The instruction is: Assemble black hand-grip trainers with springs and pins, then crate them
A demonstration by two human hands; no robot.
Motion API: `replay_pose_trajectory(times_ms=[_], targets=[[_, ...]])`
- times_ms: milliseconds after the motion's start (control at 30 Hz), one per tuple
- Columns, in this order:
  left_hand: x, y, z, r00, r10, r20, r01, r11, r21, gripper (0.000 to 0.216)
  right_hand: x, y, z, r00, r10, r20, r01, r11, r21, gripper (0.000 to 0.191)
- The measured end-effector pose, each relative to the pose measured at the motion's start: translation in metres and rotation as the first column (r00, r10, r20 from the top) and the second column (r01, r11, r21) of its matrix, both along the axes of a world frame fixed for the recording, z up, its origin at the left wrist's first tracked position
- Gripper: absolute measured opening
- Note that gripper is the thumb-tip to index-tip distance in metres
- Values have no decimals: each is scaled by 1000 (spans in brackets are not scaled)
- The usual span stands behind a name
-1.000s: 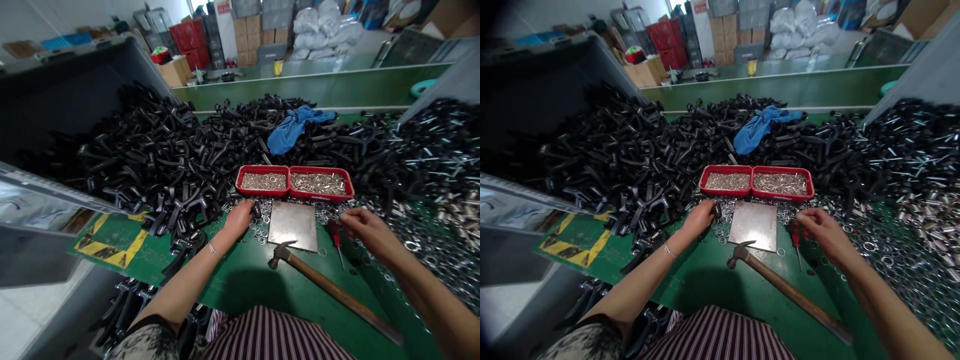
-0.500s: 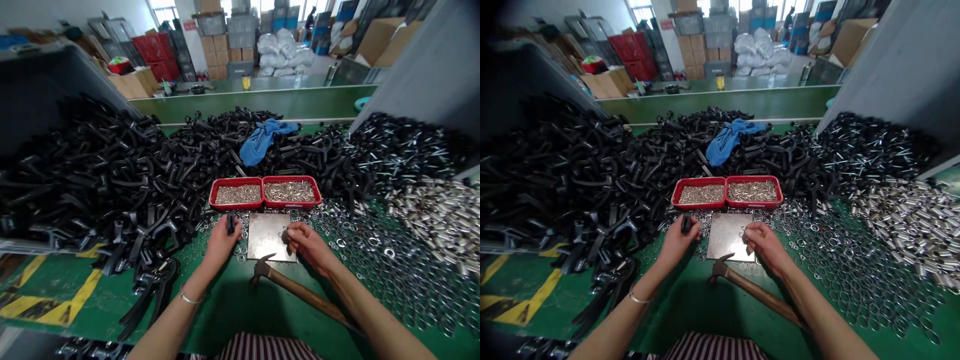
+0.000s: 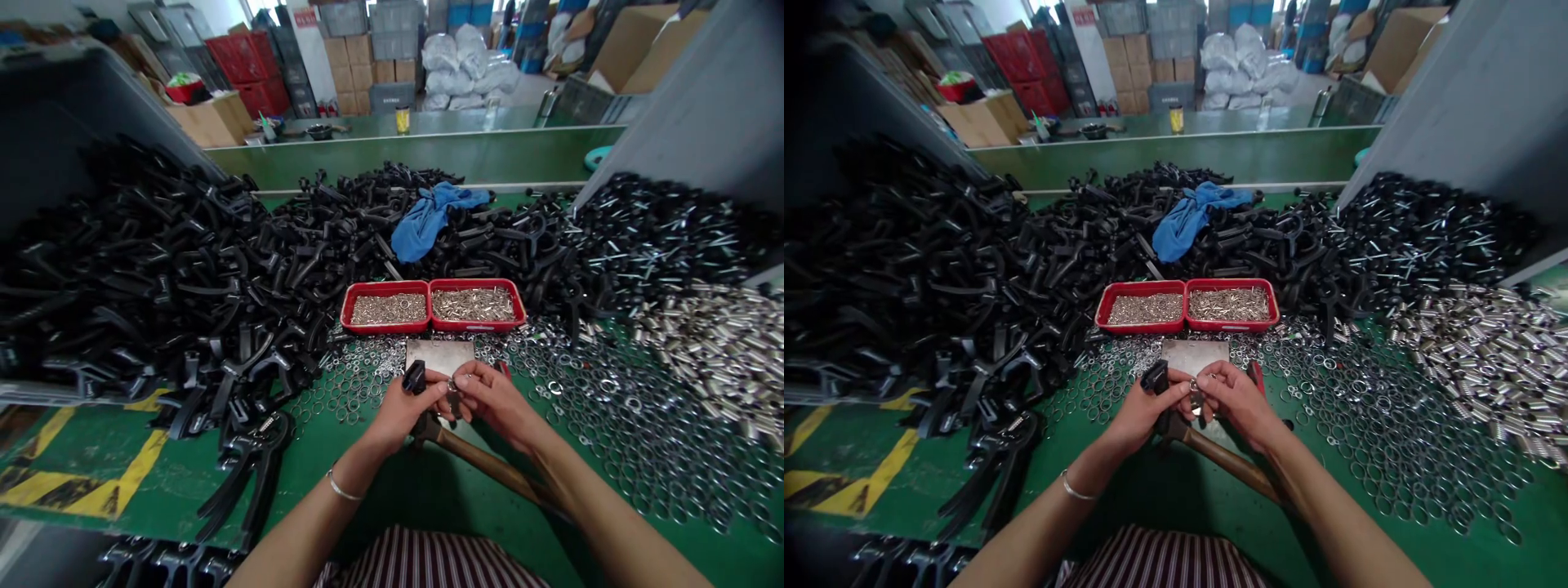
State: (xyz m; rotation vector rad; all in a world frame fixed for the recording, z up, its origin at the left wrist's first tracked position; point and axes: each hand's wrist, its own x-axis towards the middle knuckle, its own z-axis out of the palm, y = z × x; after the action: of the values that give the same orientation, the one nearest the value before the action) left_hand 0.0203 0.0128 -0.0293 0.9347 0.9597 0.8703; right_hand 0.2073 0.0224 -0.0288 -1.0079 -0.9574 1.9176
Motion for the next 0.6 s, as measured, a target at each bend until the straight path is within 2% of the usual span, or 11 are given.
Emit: replay_pose_trajectory(times_ms=[133, 233, 300, 333, 367, 433, 500, 600], targets=[[-6, -3, 2, 982, -30, -188, 53, 991, 119, 29, 1, 2, 0, 997, 27, -71, -36, 991, -130, 29], [-4, -5, 1, 958, -12, -285, 65, 982, 177, 29, 2, 3, 4, 999, 50, -15, -51, 990, -130, 28], [-3, -5, 1, 925, 46, -377, 52, 968, 245, 24, 2, 3, 8, 994, 41, 103, -38, 999, -27, 28], [-4, -4, 2, 902, 80, -424, 54, 954, 295, 22, 3, 3, 10, 980, 9, 198, -24, 997, 70, 29], [-6, -3, 3, 882, 107, -459, 65, 937, 344, 22, 5, 4, 12, 950, -42, 309, -18, 982, 189, 29], [-14, 0, 5, 875, 100, -474, 99, 921, 377, 35, 10, 7, 15, 847, -159, 507, -74, 909, 409, 31], [-23, 3, 6, 914, 44, -403, 92, 945, 313, 43, 15, 10, 16, 756, -222, 616, -165, 845, 508, 29], [-33, 7, 4, 982, 17, -186, 15, 986, 165, 43, 21, 14, 14, 715, -203, 669, -240, 828, 507, 19]])
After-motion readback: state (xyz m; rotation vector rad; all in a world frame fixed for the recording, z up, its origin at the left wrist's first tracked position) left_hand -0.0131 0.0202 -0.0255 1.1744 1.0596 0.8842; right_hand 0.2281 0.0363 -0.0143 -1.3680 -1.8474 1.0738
